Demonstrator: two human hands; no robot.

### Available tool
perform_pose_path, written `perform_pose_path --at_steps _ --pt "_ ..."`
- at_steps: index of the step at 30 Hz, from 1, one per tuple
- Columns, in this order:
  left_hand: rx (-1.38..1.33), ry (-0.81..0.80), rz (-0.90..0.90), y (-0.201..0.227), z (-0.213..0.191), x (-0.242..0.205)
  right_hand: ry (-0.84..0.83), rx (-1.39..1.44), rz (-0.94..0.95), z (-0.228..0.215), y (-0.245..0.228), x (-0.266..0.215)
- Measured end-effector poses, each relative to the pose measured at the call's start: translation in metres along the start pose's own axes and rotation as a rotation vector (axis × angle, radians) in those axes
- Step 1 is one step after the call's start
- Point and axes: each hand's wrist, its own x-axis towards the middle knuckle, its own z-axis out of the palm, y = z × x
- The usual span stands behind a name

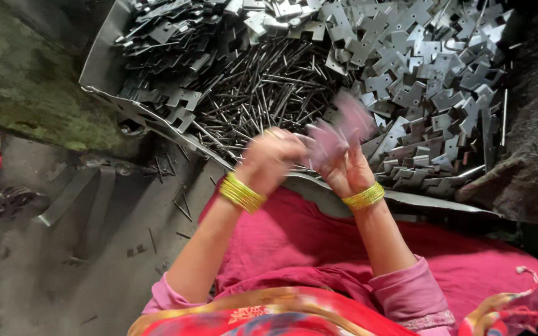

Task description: The person sits on the floor and repeatedly picks up small metal brackets and pins from a large bin. They insert the pins into the brackets by hand and place the assembled units onto a nearby pile. The process is continuous and repetitive.

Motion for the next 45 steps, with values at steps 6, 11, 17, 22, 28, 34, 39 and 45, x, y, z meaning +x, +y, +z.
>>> perform_pose_path --at_steps 6,11,17,22,28,34,39,45 --pt "-0.723 0.025 -0.482 0.023 0.034 -0.021 0.076 0.311 -0.208 0.011 0.003 -0.008" --pt "-1.017 0.243 -0.740 0.015 0.070 -0.037 0.172 0.195 -0.339 0.008 0.018 -0.011" --pt "-0.555 0.444 -0.792 -0.024 0.068 -0.047 0.685 -0.821 -0.254 -0.040 -0.009 0.013" --pt "-0.273 0.496 -0.776 -0.064 0.067 -0.010 0.574 -2.297 -0.274 -0.062 0.009 0.031" --pt "0.291 0.111 -0.698 -0.078 0.123 0.073 0.763 -2.124 -0.603 -0.060 -0.019 -0.002" --pt "0.761 0.101 -0.472 -0.074 0.198 0.115 0.706 -0.181 -0.671 -0.063 -0.050 -0.054" --pt "0.571 -0.019 -0.639 -0.051 0.167 0.122 0.792 0.061 -0.288 -0.078 -0.018 -0.058" --pt "-0.068 0.215 -0.738 -0.030 0.080 0.061 0.649 0.274 -0.203 -0.065 0.029 -0.017"
